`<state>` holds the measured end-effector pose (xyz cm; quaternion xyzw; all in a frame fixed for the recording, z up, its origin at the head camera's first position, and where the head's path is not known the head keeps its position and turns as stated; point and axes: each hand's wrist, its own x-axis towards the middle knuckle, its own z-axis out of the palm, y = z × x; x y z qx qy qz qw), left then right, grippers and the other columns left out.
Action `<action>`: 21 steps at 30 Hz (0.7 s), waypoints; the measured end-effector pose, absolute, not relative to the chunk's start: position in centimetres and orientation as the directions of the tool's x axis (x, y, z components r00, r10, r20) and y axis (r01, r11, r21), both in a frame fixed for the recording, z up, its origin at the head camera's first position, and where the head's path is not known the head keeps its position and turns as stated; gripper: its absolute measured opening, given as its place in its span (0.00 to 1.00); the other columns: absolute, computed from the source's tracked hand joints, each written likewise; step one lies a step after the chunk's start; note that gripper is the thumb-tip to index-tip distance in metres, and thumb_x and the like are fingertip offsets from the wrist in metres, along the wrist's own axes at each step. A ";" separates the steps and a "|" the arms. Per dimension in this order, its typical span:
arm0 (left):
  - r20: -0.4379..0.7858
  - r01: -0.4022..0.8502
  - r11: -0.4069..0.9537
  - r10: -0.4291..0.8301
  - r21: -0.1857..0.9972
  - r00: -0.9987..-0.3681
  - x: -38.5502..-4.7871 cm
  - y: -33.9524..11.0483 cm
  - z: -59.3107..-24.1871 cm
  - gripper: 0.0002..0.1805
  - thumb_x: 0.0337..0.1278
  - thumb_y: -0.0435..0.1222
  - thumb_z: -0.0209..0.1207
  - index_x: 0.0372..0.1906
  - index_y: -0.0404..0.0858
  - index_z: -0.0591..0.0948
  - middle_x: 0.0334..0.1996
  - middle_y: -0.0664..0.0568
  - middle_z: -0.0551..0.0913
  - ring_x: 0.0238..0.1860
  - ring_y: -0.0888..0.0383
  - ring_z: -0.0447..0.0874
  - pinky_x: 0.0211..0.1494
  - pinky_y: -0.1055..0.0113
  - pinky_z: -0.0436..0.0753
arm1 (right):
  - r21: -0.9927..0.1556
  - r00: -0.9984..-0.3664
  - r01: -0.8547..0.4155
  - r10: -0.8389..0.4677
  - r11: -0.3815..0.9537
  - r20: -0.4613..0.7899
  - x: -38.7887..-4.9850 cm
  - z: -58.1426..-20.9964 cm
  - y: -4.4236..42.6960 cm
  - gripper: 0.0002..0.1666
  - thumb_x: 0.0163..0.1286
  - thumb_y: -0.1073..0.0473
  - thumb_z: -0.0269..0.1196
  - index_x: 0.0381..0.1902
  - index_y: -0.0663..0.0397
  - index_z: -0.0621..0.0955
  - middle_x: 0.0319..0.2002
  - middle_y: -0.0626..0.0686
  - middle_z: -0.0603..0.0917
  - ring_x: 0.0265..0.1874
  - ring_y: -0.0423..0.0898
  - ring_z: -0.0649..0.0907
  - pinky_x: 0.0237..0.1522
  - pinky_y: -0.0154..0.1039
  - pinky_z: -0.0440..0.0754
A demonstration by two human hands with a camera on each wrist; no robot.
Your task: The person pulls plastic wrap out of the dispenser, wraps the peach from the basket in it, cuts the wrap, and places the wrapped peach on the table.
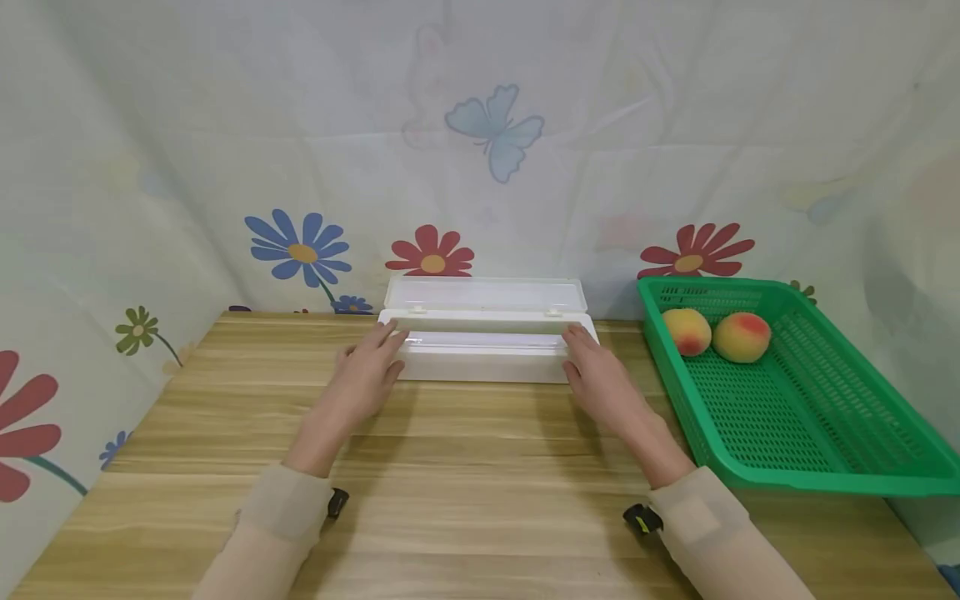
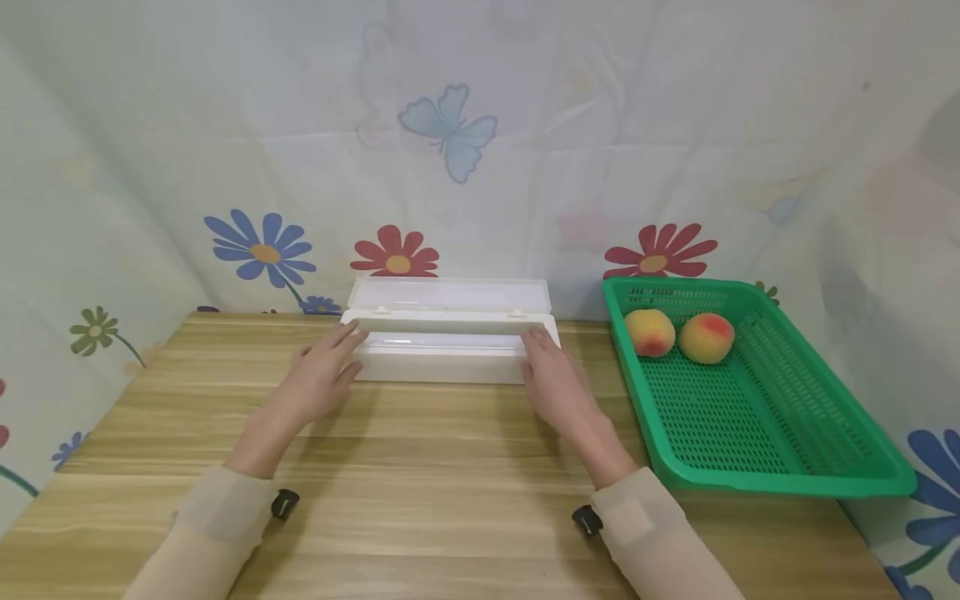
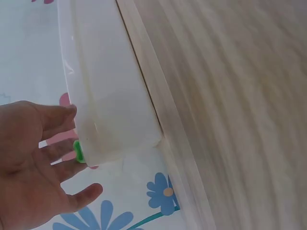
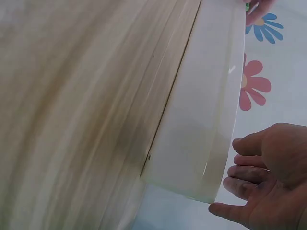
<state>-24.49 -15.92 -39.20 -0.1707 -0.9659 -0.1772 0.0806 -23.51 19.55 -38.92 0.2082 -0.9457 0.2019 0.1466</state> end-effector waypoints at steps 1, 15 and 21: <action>0.220 0.359 0.880 0.301 0.311 -0.928 -24.6 -15.8 -39.2 0.27 0.75 0.33 0.57 0.75 0.35 0.70 0.77 0.40 0.62 0.77 0.41 0.58 0.66 0.32 0.64 | -0.318 -0.870 -0.452 -0.333 0.833 0.364 -23.6 -39.0 19.5 0.27 0.73 0.70 0.61 0.67 0.77 0.72 0.68 0.73 0.71 0.70 0.65 0.70 0.66 0.61 0.71; 0.305 0.364 0.867 0.265 0.341 -0.915 -24.9 -15.4 -39.8 0.16 0.72 0.29 0.58 0.61 0.36 0.82 0.56 0.43 0.81 0.63 0.44 0.76 0.60 0.32 0.68 | -0.291 -0.880 -0.417 -0.304 0.861 0.364 -24.5 -39.5 19.4 0.17 0.72 0.65 0.66 0.55 0.70 0.83 0.51 0.66 0.86 0.50 0.63 0.85 0.52 0.58 0.82; 0.280 0.325 0.874 0.231 0.361 -0.932 -25.4 -15.1 -39.0 0.15 0.72 0.32 0.60 0.59 0.38 0.84 0.53 0.44 0.84 0.60 0.44 0.79 0.62 0.32 0.67 | -0.352 -0.884 -0.415 -0.282 0.839 0.372 -24.7 -39.1 19.5 0.13 0.72 0.69 0.64 0.52 0.69 0.85 0.48 0.65 0.87 0.47 0.61 0.86 0.50 0.57 0.84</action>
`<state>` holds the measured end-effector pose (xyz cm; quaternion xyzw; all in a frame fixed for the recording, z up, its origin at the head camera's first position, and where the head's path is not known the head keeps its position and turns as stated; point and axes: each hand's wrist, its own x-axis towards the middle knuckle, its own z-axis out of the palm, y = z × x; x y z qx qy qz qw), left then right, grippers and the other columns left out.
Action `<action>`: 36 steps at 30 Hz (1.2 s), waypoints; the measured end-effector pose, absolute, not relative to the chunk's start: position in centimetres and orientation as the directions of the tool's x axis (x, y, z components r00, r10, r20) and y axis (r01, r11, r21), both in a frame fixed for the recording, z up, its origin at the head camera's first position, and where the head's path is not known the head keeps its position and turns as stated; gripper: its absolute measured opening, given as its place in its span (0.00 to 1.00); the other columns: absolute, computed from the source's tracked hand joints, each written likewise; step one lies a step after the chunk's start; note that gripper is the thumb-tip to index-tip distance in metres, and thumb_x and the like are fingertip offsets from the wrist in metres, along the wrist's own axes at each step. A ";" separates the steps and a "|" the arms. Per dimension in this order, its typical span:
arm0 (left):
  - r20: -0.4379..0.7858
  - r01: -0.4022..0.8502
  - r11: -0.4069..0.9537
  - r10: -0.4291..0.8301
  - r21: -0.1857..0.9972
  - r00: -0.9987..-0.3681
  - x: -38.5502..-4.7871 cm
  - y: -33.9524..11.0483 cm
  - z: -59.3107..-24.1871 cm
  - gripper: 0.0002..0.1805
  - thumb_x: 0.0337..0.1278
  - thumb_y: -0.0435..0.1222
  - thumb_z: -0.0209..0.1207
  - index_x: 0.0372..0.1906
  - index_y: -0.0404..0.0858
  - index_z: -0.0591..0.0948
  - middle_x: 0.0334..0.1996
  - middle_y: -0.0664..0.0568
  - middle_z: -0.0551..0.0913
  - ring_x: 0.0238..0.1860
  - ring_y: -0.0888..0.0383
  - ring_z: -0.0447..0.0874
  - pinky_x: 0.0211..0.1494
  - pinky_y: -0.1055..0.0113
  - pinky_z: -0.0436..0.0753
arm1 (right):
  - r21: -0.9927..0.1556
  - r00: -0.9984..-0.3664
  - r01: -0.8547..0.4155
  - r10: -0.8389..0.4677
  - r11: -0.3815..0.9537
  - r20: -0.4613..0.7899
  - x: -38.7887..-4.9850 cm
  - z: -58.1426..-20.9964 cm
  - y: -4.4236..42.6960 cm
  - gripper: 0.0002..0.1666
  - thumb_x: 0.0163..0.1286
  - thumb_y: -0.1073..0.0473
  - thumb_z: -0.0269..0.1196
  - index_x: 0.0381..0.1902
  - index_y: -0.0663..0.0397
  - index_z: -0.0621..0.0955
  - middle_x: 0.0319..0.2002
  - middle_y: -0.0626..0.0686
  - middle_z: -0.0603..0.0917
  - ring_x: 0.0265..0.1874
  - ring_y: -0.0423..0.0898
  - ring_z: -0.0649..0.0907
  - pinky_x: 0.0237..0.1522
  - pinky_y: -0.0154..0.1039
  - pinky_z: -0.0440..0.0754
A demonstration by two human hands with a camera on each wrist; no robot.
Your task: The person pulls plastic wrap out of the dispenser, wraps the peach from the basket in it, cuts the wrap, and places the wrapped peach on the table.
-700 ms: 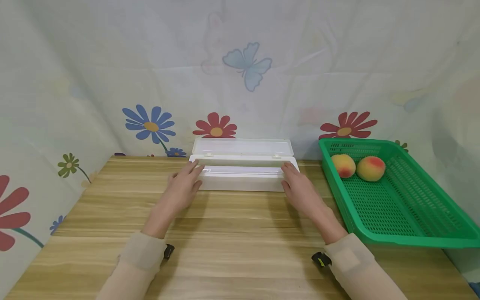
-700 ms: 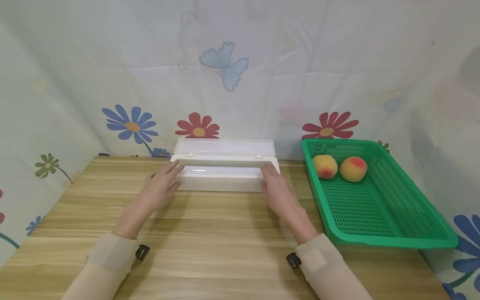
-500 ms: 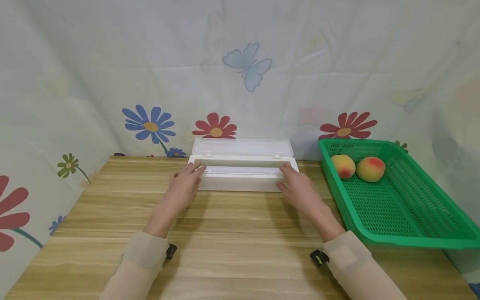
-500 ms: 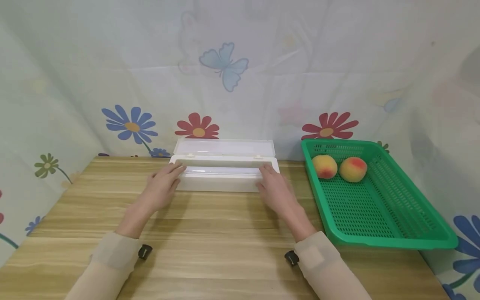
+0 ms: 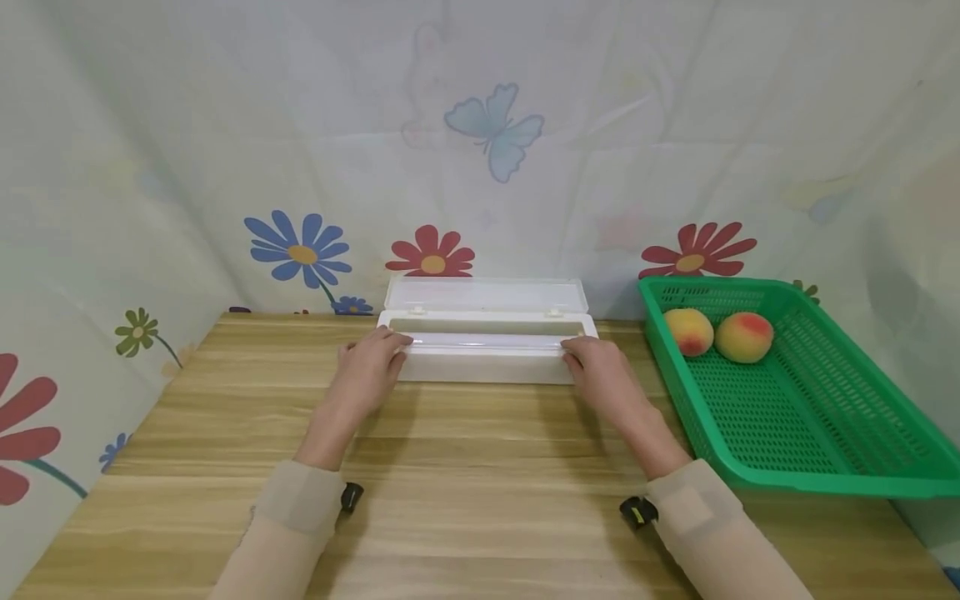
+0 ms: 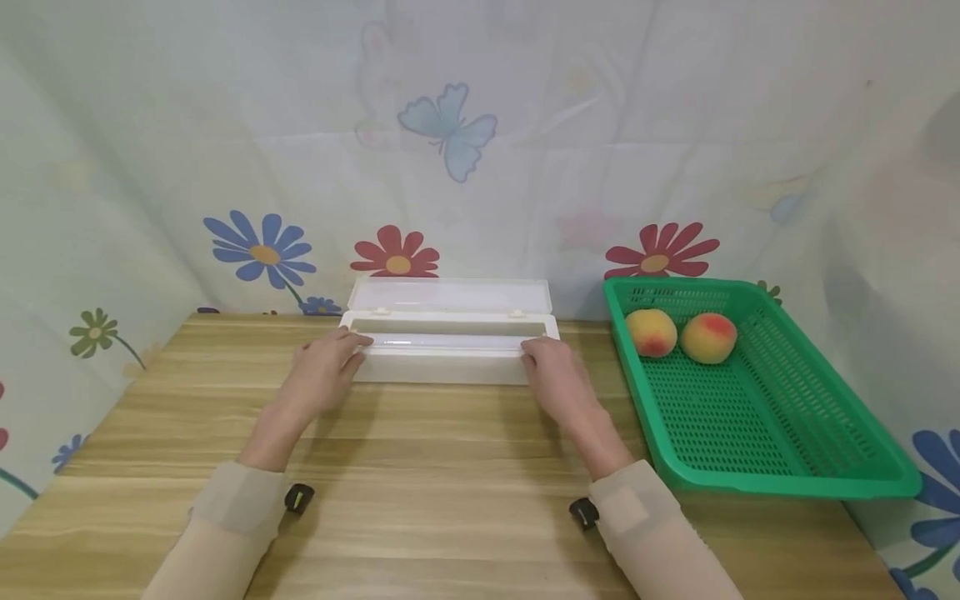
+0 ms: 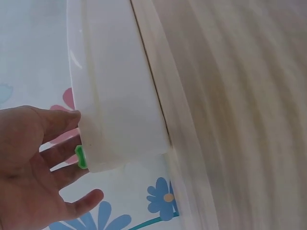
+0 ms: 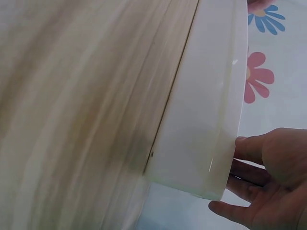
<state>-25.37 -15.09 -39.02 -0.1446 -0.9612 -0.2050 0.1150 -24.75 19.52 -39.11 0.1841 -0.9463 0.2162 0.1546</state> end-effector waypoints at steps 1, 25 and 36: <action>0.276 0.318 0.877 0.225 0.361 -0.935 -25.4 -15.0 -38.9 0.14 0.72 0.32 0.61 0.58 0.38 0.85 0.53 0.44 0.85 0.60 0.44 0.80 0.62 0.32 0.68 | -0.361 -0.887 -0.410 -0.273 0.838 0.373 -24.8 -39.1 19.5 0.12 0.73 0.69 0.64 0.52 0.68 0.86 0.47 0.64 0.87 0.46 0.61 0.87 0.49 0.57 0.84; 0.261 0.242 0.859 0.133 0.451 -0.956 -26.1 -14.4 -38.0 0.08 0.66 0.30 0.66 0.46 0.35 0.90 0.46 0.42 0.88 0.47 0.43 0.86 0.50 0.48 0.82 | -0.308 -0.892 -0.329 -0.187 0.893 0.411 -25.5 -39.2 19.0 0.06 0.73 0.66 0.65 0.40 0.64 0.87 0.35 0.60 0.88 0.34 0.59 0.87 0.39 0.56 0.85; 0.232 0.175 0.851 0.064 0.495 -0.971 -25.9 -13.8 -37.5 0.08 0.66 0.32 0.64 0.44 0.34 0.90 0.43 0.42 0.88 0.37 0.48 0.81 0.41 0.55 0.80 | -0.304 -0.884 -0.306 -0.151 0.902 0.442 -25.6 -39.5 18.8 0.04 0.75 0.66 0.62 0.40 0.64 0.82 0.34 0.61 0.87 0.32 0.61 0.86 0.34 0.58 0.83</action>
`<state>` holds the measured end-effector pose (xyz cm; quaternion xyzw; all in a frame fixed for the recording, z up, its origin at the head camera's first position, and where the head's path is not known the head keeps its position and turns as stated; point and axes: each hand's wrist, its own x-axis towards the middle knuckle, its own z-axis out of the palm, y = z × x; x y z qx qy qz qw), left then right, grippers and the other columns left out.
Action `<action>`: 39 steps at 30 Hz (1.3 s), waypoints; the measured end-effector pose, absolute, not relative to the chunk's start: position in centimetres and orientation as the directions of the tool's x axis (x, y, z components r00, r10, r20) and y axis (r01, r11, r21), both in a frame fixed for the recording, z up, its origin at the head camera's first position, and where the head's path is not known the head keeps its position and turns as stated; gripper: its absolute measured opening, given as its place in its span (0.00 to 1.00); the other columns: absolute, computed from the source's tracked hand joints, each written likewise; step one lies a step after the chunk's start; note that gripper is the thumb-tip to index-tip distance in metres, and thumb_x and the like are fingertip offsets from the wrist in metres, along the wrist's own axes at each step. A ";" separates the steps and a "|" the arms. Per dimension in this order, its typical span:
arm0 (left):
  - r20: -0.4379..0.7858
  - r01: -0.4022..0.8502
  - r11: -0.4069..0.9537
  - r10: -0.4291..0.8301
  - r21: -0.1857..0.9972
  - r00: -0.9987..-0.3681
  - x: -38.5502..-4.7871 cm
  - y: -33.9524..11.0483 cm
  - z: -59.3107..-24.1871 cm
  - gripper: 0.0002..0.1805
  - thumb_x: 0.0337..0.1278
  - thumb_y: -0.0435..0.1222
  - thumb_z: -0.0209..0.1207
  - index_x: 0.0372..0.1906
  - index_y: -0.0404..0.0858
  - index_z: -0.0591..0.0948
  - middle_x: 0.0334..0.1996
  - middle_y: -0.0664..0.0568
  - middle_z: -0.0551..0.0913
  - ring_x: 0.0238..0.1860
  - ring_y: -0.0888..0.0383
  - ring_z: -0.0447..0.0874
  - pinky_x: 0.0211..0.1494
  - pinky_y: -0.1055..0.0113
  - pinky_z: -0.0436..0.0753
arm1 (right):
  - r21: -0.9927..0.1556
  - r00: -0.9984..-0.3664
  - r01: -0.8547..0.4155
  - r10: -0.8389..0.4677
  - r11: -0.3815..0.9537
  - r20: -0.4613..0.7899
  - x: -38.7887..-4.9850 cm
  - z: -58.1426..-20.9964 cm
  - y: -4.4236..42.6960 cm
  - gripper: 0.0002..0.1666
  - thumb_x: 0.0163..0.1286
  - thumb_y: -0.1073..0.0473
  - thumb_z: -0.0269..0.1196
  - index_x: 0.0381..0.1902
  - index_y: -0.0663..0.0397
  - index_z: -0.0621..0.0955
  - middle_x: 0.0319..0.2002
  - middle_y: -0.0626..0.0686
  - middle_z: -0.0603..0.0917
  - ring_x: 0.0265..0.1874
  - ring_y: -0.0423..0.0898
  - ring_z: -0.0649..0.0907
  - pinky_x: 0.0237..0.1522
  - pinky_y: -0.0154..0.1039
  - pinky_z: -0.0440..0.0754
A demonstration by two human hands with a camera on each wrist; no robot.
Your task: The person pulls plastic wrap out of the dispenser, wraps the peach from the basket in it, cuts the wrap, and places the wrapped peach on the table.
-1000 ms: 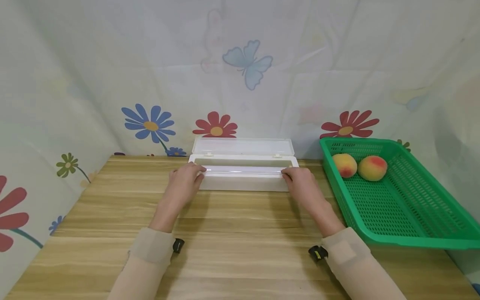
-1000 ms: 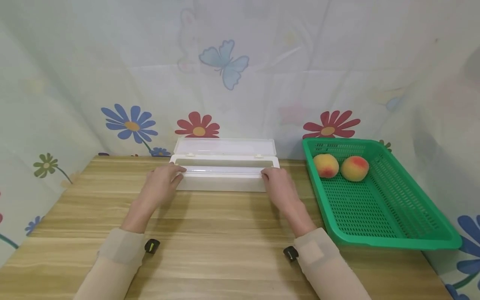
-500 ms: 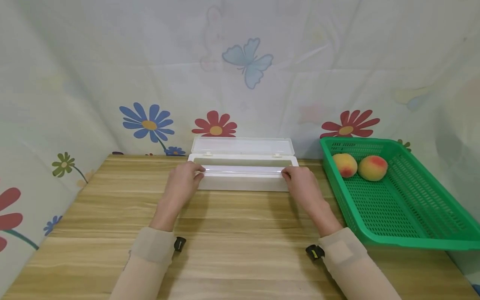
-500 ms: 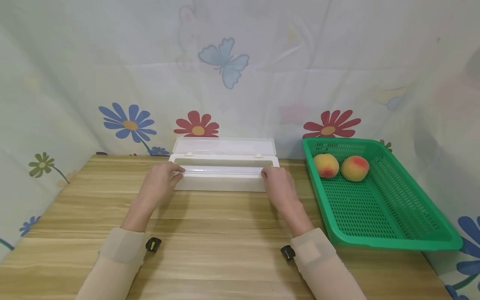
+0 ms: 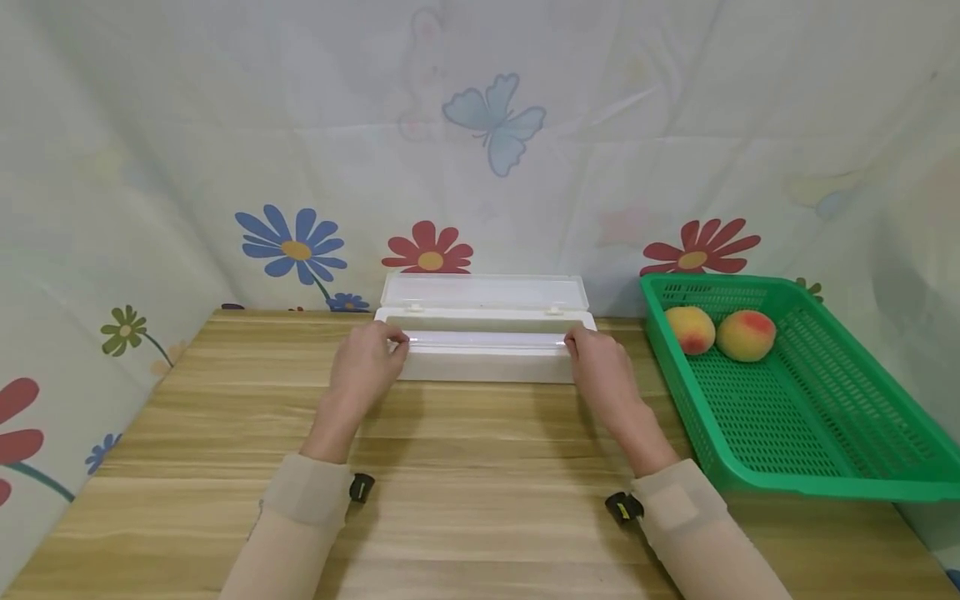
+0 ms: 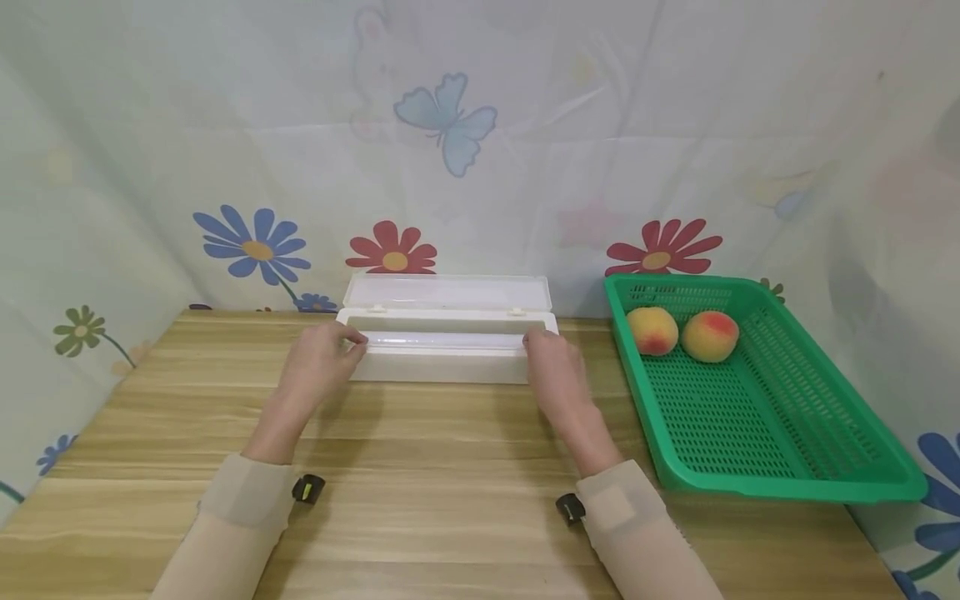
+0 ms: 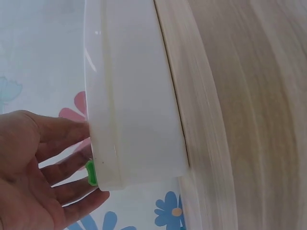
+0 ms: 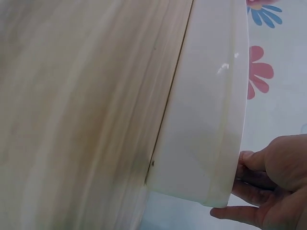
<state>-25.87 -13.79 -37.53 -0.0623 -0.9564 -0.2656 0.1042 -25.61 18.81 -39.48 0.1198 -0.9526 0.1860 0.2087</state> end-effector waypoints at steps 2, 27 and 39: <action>0.235 0.172 0.854 0.060 0.491 -0.970 -25.8 -13.7 -37.5 0.07 0.67 0.33 0.64 0.44 0.35 0.89 0.43 0.43 0.88 0.37 0.48 0.81 0.41 0.55 0.81 | -0.313 -0.883 -0.305 -0.145 0.899 0.446 -25.6 -39.5 18.8 0.04 0.76 0.66 0.62 0.40 0.64 0.81 0.34 0.61 0.87 0.31 0.61 0.86 0.34 0.58 0.83; 0.359 0.178 0.893 0.020 0.413 -0.933 -25.8 -12.8 -38.1 0.05 0.69 0.30 0.62 0.41 0.36 0.88 0.49 0.38 0.76 0.51 0.40 0.73 0.55 0.41 0.75 | -0.218 -0.887 -0.216 -0.098 0.952 0.452 -24.9 -39.1 17.8 0.05 0.76 0.64 0.61 0.41 0.63 0.82 0.49 0.65 0.76 0.49 0.64 0.75 0.39 0.59 0.79; 0.365 0.173 0.898 0.014 0.405 -0.931 -25.1 -12.4 -37.8 0.05 0.72 0.31 0.60 0.43 0.35 0.86 0.47 0.39 0.74 0.50 0.41 0.72 0.42 0.49 0.82 | -0.311 -0.897 -0.194 -0.040 0.930 0.440 -24.5 -38.9 17.3 0.07 0.78 0.63 0.58 0.42 0.62 0.81 0.50 0.64 0.75 0.48 0.63 0.77 0.31 0.62 0.82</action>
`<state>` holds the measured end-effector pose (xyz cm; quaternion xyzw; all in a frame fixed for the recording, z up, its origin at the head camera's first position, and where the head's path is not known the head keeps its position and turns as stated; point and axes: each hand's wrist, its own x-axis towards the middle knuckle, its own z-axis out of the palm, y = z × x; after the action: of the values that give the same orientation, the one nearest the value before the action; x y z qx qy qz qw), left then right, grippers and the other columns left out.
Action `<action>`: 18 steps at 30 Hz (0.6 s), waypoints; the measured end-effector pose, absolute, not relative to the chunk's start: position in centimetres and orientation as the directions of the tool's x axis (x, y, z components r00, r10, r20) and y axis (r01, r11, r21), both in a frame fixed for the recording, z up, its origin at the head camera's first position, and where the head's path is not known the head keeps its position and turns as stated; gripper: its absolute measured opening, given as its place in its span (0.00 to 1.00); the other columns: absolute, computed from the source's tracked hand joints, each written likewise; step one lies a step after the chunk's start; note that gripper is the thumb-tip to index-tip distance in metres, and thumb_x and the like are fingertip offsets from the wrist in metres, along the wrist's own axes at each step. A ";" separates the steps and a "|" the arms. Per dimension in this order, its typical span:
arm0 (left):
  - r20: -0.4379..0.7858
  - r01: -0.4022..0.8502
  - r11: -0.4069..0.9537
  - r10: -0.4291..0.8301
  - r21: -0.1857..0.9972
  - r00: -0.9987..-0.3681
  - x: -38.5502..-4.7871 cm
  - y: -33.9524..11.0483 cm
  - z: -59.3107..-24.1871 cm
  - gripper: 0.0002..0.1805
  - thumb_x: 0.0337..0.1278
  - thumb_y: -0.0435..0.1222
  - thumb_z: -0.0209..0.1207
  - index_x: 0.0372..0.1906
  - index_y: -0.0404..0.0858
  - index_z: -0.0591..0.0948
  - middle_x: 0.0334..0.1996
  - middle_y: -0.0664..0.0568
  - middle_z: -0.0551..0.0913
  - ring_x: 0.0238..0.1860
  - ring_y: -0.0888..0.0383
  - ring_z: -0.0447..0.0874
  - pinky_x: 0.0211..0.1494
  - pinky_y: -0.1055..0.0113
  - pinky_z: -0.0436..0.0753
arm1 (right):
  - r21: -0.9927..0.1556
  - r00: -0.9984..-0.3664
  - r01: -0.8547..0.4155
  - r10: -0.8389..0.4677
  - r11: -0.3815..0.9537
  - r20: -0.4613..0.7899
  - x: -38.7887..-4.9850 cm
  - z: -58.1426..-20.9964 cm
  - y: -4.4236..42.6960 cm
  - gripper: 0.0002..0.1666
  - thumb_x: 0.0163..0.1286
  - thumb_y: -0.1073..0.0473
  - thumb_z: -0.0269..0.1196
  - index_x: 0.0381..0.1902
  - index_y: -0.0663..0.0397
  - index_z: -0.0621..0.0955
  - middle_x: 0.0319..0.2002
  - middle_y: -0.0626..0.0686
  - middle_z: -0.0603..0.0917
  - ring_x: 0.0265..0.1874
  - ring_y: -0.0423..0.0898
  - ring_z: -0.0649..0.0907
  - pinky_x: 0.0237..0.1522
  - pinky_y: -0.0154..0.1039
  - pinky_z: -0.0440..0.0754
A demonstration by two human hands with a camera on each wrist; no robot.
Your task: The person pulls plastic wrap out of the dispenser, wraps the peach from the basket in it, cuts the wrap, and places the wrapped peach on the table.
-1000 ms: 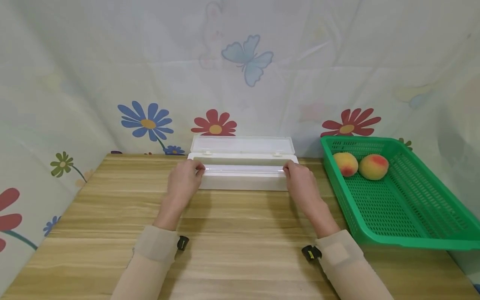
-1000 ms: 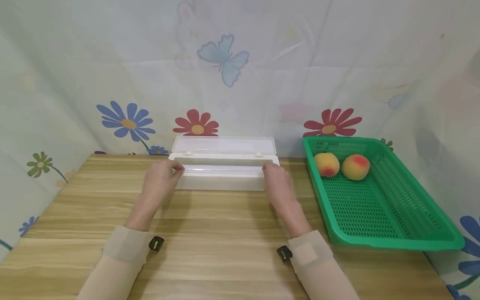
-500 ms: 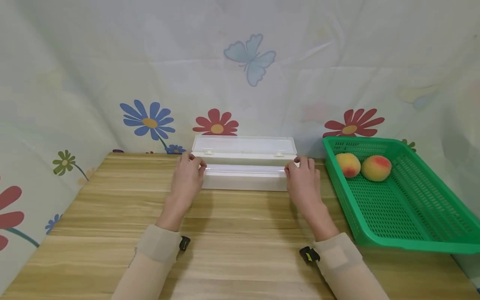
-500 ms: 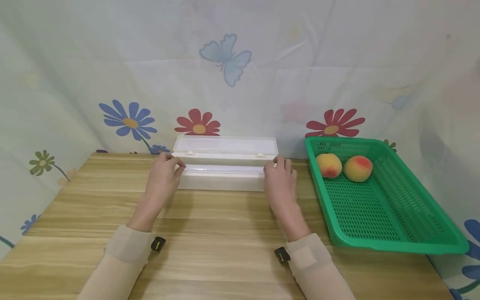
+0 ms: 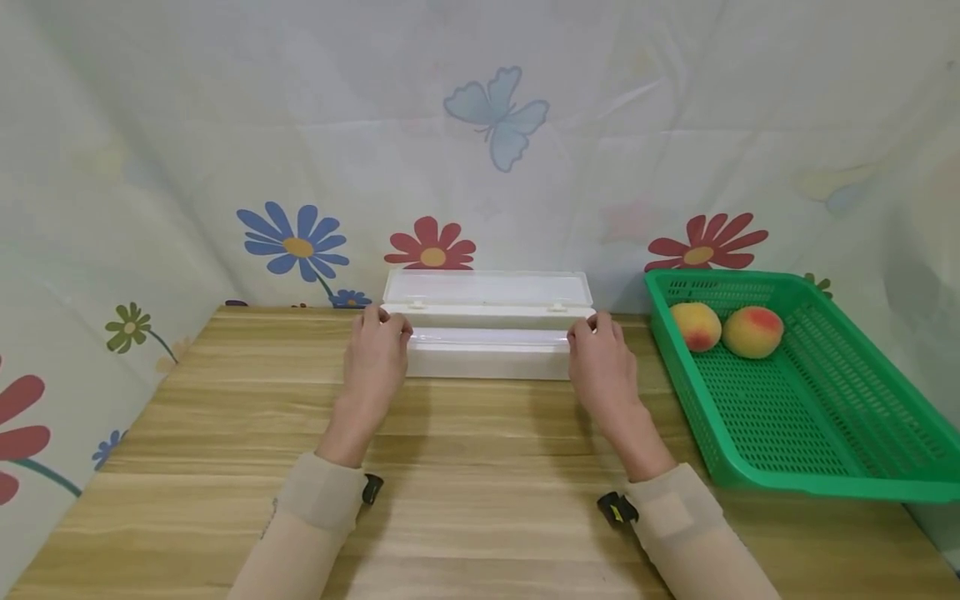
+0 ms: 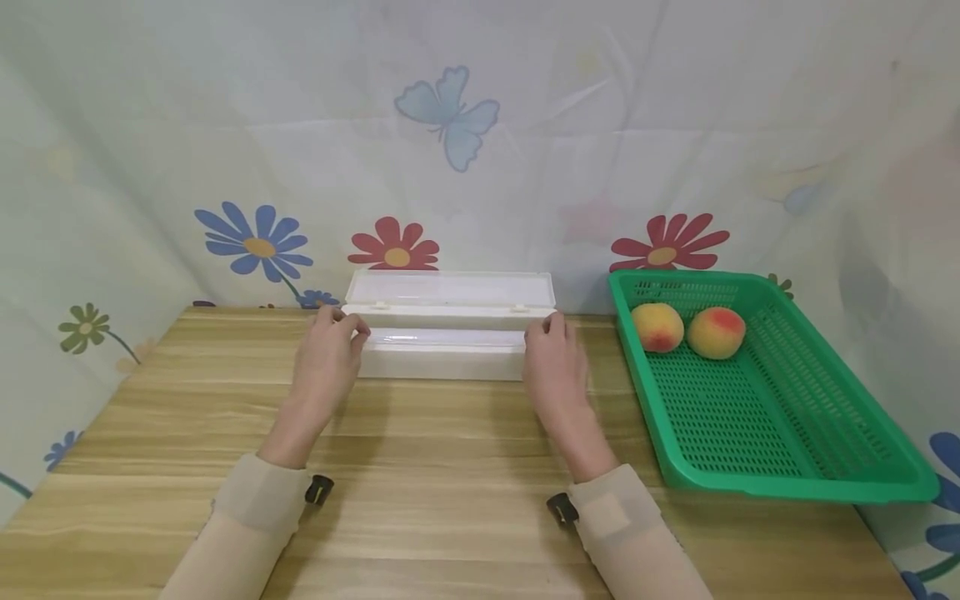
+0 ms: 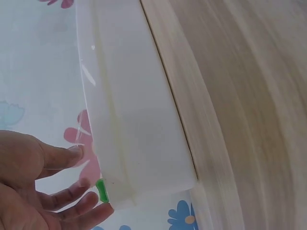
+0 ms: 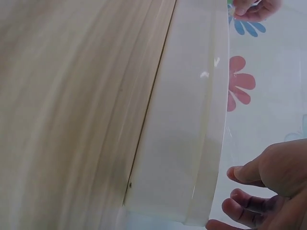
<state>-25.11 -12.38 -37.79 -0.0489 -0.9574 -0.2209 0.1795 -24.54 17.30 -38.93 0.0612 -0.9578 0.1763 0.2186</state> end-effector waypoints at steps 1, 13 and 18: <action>0.361 0.171 0.896 0.013 0.410 -0.933 -25.0 -12.4 -37.7 0.05 0.72 0.31 0.60 0.43 0.35 0.86 0.47 0.39 0.73 0.50 0.42 0.72 0.42 0.49 0.82 | -0.316 -0.898 -0.193 -0.038 0.929 0.438 -24.5 -38.8 17.3 0.07 0.78 0.63 0.58 0.42 0.62 0.81 0.50 0.64 0.75 0.48 0.63 0.76 0.31 0.62 0.82; 0.348 0.206 0.857 0.034 0.473 -0.937 -24.9 -12.4 -36.9 0.05 0.72 0.30 0.60 0.42 0.32 0.83 0.43 0.38 0.74 0.48 0.39 0.74 0.51 0.50 0.79 | -0.348 -0.904 -0.195 -0.030 0.917 0.427 -24.4 -38.1 17.5 0.09 0.79 0.62 0.56 0.43 0.64 0.80 0.49 0.65 0.76 0.49 0.63 0.78 0.35 0.63 0.82; 0.326 0.211 0.831 0.037 0.514 -0.944 -25.0 -12.7 -36.9 0.05 0.74 0.30 0.57 0.43 0.31 0.82 0.45 0.36 0.74 0.51 0.38 0.73 0.54 0.47 0.77 | -0.389 -0.920 -0.188 -0.023 0.902 0.391 -24.2 -37.8 17.6 0.09 0.80 0.63 0.55 0.44 0.65 0.79 0.50 0.65 0.76 0.49 0.63 0.78 0.41 0.63 0.82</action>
<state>-24.96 -12.66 -36.90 -0.0656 -0.9445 -0.2830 0.1532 -24.17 17.59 -37.76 0.0550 -0.9560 0.2145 0.1924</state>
